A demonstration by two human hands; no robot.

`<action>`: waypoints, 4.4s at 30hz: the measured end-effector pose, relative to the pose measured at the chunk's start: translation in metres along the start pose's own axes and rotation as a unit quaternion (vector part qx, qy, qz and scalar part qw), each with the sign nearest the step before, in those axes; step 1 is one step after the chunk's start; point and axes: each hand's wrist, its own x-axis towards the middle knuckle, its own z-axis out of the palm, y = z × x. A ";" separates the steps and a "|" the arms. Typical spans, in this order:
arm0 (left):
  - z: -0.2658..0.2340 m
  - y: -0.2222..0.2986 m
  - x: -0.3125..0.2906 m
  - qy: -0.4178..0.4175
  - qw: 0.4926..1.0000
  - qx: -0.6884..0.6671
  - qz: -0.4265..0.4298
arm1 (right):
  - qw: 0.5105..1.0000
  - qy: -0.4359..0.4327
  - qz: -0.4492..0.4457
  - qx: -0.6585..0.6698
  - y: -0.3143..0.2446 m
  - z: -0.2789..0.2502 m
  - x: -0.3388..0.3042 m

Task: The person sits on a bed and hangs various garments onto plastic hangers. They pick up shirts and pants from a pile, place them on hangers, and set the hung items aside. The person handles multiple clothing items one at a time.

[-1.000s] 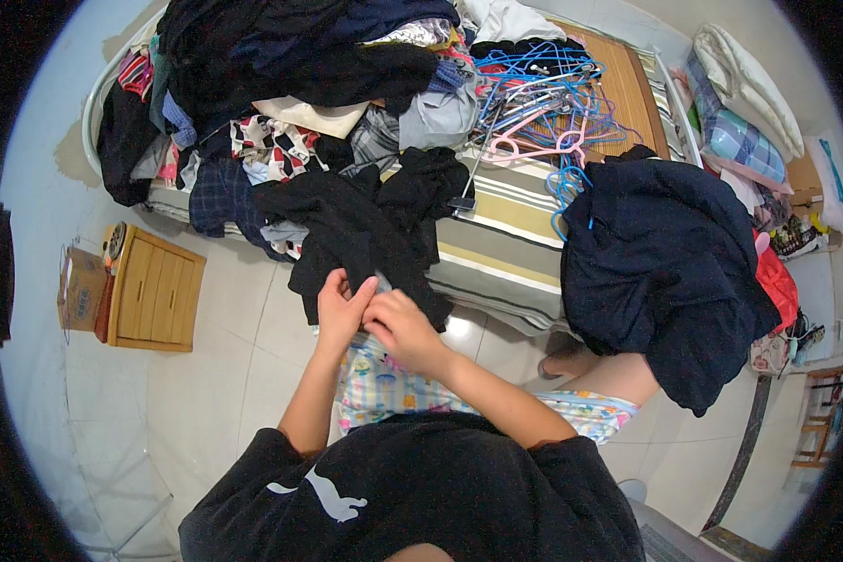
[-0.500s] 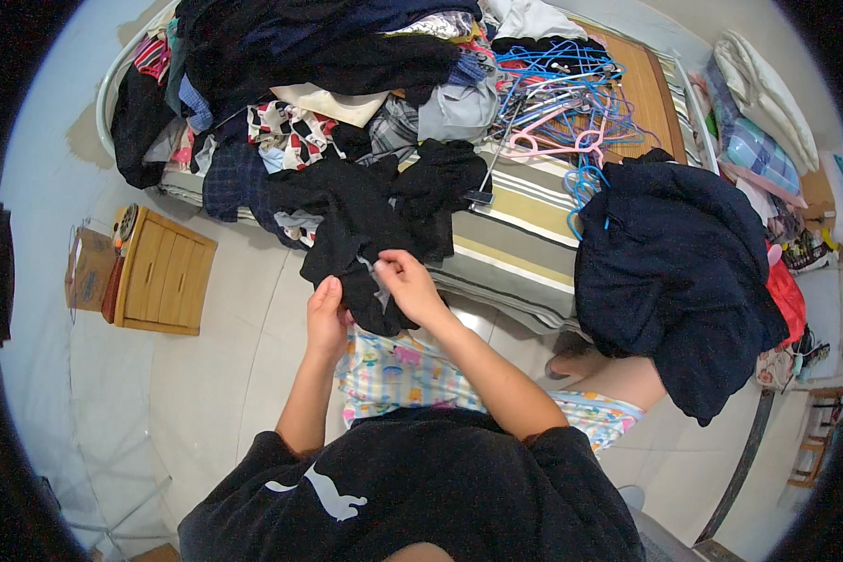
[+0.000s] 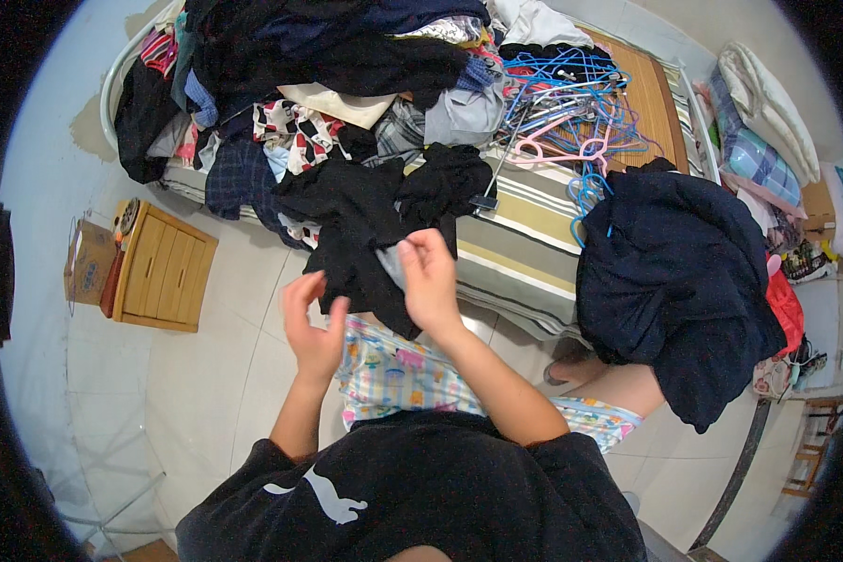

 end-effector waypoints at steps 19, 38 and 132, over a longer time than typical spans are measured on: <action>0.051 0.111 0.055 -0.166 0.947 -0.107 0.253 | 0.957 0.040 -0.119 -0.263 -0.083 -0.062 -0.007; 0.112 0.138 0.016 -0.538 0.819 -0.196 -0.039 | 0.827 -0.032 0.044 -0.559 -0.103 -0.198 -0.069; 0.219 -0.028 0.070 -0.395 0.414 -0.618 -0.539 | 0.939 0.286 -0.010 -0.192 -0.033 -0.177 0.257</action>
